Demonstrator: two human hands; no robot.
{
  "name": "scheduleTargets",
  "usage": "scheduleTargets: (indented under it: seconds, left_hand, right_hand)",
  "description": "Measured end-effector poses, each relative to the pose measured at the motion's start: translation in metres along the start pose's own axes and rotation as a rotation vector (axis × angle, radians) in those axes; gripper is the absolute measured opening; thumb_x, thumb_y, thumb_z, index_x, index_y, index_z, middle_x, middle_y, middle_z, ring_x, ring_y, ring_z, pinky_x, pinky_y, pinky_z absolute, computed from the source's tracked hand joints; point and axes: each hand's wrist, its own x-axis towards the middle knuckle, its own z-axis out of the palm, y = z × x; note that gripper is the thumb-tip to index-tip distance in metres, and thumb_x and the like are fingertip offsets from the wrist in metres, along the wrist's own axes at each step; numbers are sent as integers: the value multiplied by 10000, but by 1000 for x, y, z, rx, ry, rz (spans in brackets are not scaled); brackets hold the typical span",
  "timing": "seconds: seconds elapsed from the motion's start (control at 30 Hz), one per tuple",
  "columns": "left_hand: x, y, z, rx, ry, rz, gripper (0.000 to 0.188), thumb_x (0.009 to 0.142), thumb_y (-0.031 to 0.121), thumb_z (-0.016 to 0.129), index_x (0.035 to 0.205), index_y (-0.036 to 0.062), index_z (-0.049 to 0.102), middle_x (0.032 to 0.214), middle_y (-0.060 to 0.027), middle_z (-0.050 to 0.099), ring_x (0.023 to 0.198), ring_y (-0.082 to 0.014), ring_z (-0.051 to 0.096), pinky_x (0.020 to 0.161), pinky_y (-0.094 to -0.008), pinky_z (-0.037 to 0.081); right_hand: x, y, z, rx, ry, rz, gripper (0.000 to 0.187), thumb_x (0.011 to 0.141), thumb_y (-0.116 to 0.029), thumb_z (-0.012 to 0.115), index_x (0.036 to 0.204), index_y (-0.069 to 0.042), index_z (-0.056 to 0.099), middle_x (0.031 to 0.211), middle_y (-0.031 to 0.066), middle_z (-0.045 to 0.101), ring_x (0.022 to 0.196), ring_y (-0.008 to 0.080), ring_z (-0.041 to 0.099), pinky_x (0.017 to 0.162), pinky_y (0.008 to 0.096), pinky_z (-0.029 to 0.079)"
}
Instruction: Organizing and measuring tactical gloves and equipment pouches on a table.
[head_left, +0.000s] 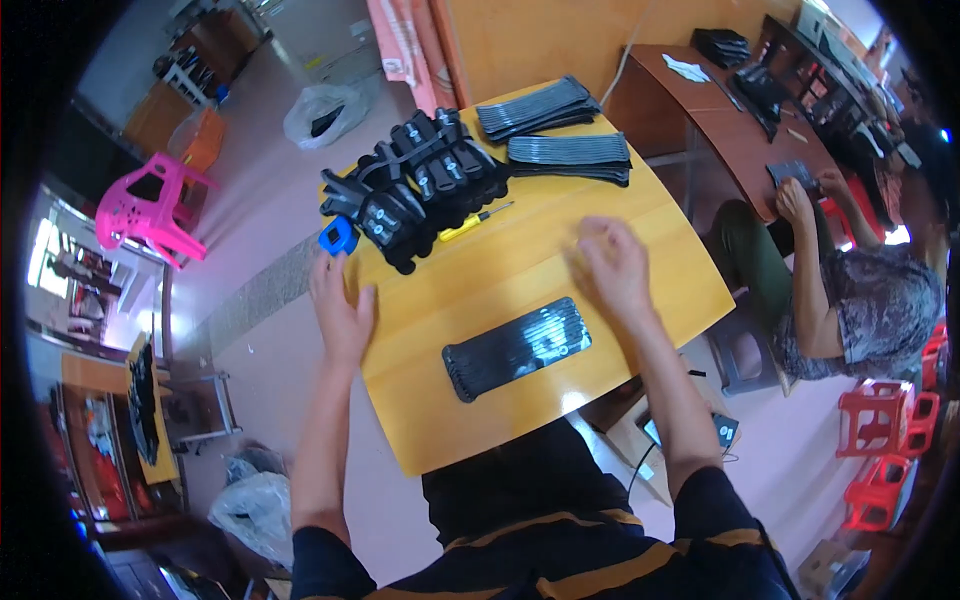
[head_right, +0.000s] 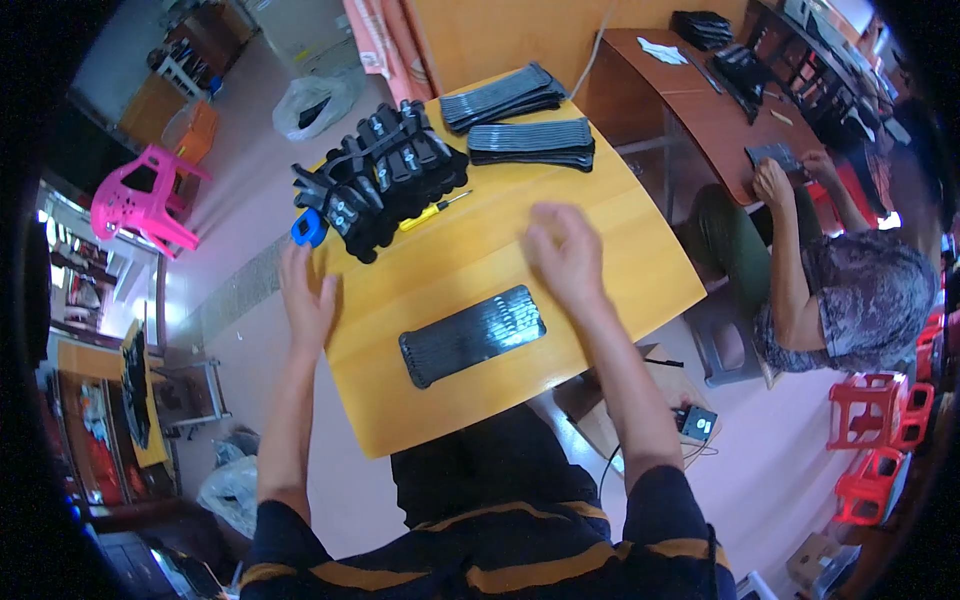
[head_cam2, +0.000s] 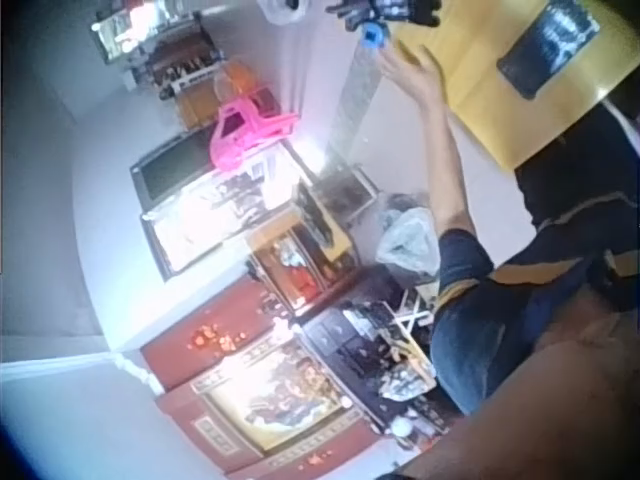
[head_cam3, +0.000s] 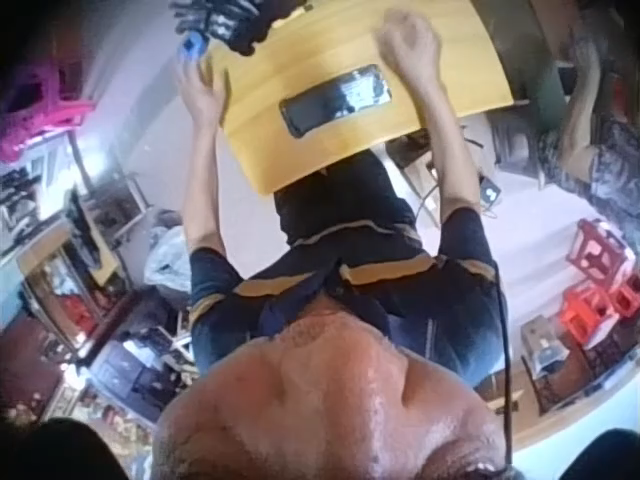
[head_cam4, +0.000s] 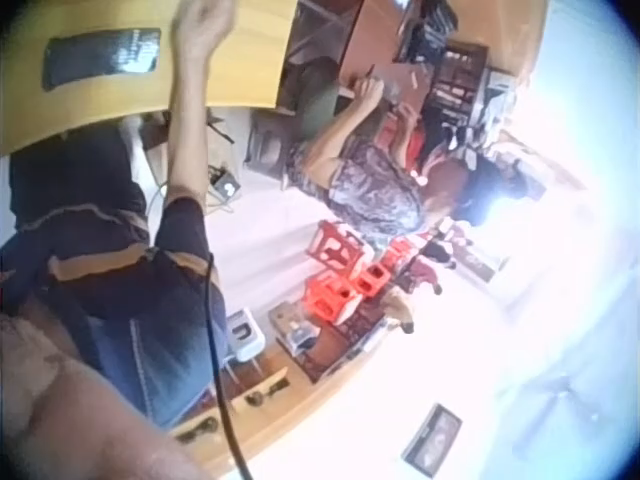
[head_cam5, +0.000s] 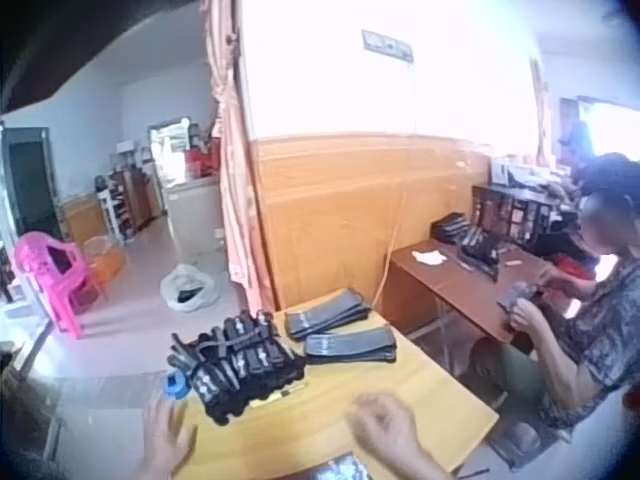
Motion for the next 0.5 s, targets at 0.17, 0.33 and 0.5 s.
scheduleTargets:
  seconds: [0.17,0.33,0.5]
  left_hand:
    - [-8,74,-23,-168,-250,142,462,808,80,745,1251,43,621,1391,-193,548,1311,-404,507,1112,-467,418]
    - [2,111,-15,-307,-339,180,445,828,82,731,1259,53,625,1376,-182,561,1294,-396,526,1097,-452,438]
    - [-19,95,4,-329,-300,46,435,837,84,732,1259,48,631,1370,-188,572,1280,-395,535,1084,-445,445]
  right_hand:
    - [101,28,-27,-597,333,-538,542,812,-43,703,1337,-88,579,1428,165,529,1368,372,459,1144,490,367]
    - [140,25,-25,-1021,14,-578,583,836,-106,710,1397,-162,563,1509,97,489,1466,335,366,1196,575,277]
    - [180,13,-29,-1033,-428,-496,419,852,-176,711,1264,-112,659,1249,140,675,1182,339,627,1015,447,499]
